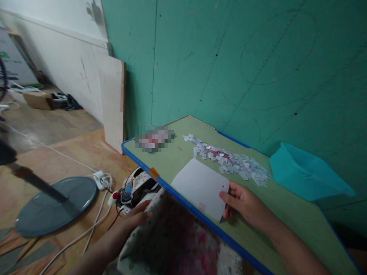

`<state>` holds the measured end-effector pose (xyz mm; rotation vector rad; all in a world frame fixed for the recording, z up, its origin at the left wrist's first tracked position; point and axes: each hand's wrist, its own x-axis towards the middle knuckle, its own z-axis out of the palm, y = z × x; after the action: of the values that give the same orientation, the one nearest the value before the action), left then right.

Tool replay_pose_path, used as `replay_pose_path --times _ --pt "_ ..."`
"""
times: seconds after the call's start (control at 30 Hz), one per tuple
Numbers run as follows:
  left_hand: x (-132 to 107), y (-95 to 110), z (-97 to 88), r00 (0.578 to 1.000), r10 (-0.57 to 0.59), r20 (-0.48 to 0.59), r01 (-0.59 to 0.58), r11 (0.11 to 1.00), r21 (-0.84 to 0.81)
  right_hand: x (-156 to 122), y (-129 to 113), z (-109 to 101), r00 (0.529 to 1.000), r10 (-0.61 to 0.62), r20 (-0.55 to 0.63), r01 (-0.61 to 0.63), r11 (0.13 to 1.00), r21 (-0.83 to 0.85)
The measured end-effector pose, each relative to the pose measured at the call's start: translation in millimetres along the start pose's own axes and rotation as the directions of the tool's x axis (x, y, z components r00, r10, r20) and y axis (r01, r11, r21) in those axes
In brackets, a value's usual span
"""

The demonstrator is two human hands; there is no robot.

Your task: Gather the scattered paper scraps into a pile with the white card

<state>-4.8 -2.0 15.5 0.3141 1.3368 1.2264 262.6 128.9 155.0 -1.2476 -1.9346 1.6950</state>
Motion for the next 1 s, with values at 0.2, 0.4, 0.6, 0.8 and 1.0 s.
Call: replay_pose_path --times 0.2,0.4,0.6,0.8,1.0 --pt "-29 21 23.5 0.977 -0.037 0.208 0.049 0.997 -0.052 -1 0 2 1.000 -0.011 0.015 0.011 1.000 -0.004" --pt "-45 31 32.0 0.985 -0.124 0.119 0.120 0.992 0.041 -3 1 3 0.999 -0.043 -0.014 0.043 0.999 -0.031" --pt "-41 22 33.0 0.993 -0.104 0.053 0.106 0.993 -0.041 -9 -4 5 0.993 -0.097 -0.068 0.092 0.993 -0.077" --pt "-50 25 34.5 0.998 -0.043 0.041 0.045 0.997 -0.055 -5 -2 -3 0.970 -0.131 -0.203 0.115 0.989 -0.088" --pt "-33 16 18.7 0.982 -0.021 0.188 0.048 0.989 -0.137 9 3 -15 0.866 -0.177 -0.467 0.248 0.964 0.095"
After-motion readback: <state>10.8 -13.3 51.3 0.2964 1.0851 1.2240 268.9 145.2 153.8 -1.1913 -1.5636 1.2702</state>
